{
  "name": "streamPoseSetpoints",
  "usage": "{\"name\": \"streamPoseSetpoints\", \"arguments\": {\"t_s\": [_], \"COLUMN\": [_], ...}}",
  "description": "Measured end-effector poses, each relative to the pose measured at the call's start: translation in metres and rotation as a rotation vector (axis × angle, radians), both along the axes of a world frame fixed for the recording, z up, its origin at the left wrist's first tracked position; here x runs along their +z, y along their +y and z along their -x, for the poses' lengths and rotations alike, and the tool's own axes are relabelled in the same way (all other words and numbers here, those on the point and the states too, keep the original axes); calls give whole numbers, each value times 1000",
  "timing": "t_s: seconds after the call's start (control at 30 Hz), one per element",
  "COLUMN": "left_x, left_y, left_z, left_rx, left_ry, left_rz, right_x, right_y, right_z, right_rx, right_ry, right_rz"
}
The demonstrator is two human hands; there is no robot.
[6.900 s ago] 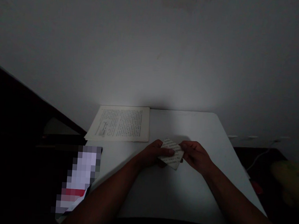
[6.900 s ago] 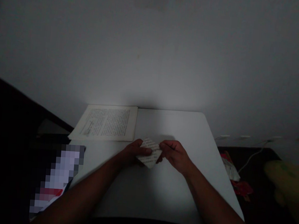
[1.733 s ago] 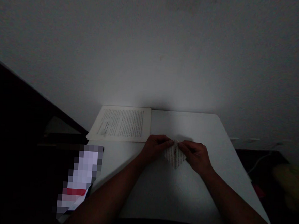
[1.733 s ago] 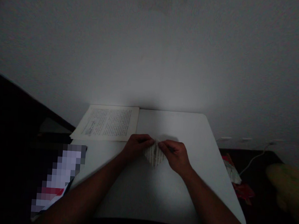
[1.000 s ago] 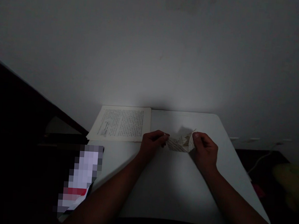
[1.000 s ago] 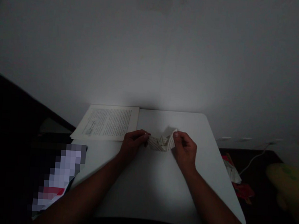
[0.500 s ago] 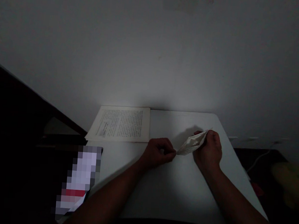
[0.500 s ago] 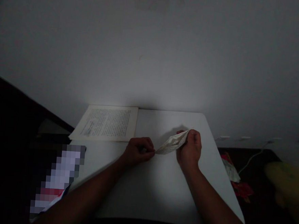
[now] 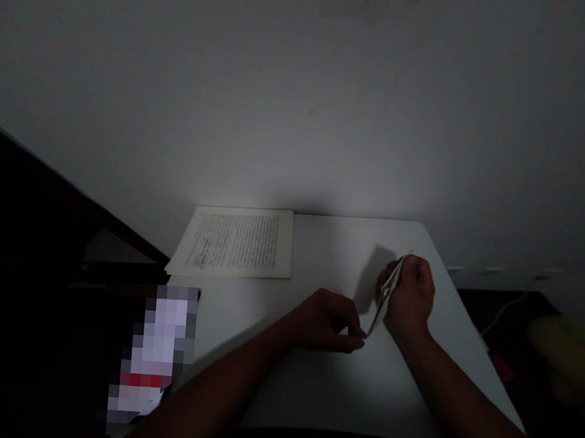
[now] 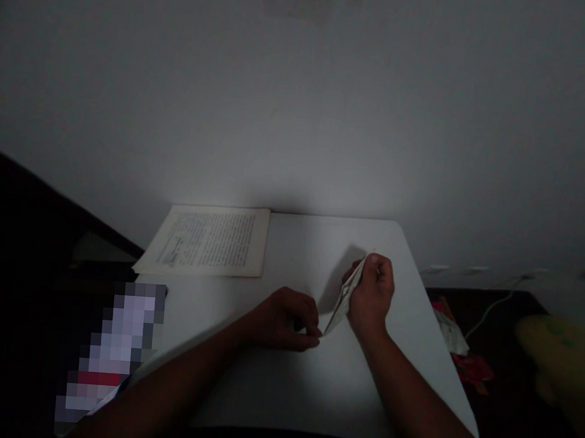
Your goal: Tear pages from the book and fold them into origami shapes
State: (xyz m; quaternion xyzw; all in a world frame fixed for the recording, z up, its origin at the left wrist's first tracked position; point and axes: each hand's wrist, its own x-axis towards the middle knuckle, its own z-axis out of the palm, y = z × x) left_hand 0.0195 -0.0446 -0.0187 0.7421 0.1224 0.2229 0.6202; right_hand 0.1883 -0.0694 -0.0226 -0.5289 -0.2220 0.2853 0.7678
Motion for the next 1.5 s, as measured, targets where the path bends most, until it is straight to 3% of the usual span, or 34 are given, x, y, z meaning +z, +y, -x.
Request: {"name": "streamPoseSetpoints", "arguments": {"t_s": [0.13, 0.33, 0.57, 0.67, 0.77, 0.9, 1.03, 1.23, 1.5], "left_x": [6, 7, 7, 5, 3, 0, -2, 0, 2], "left_y": [0, 1, -1, 0, 4, 12, 19, 20, 19], "left_z": [2, -3, -7, -6, -5, -2, 2, 2, 1], "left_rx": [4, 324, 339, 354, 386, 489, 597, 647, 640], "left_ry": [137, 211, 275, 268, 231, 130, 43, 26, 59], "left_rz": [61, 3, -129, -101, 9, 194, 349, 320, 278], "right_x": [1, -3, -4, -2, -3, -7, -7, -2, -2], "right_y": [0, -3, -8, -7, -6, -7, -9, -10, -12], "right_z": [0, 5, 15, 15, 11, 5, 5, 5, 4], "right_rx": [6, 60, 177, 243, 327, 538, 676, 659, 569], "right_ry": [-85, -316, -578, -547, -384, -174, -210, -402, -460], "right_rz": [30, 108, 161, 173, 187, 146, 174, 217, 220]}}
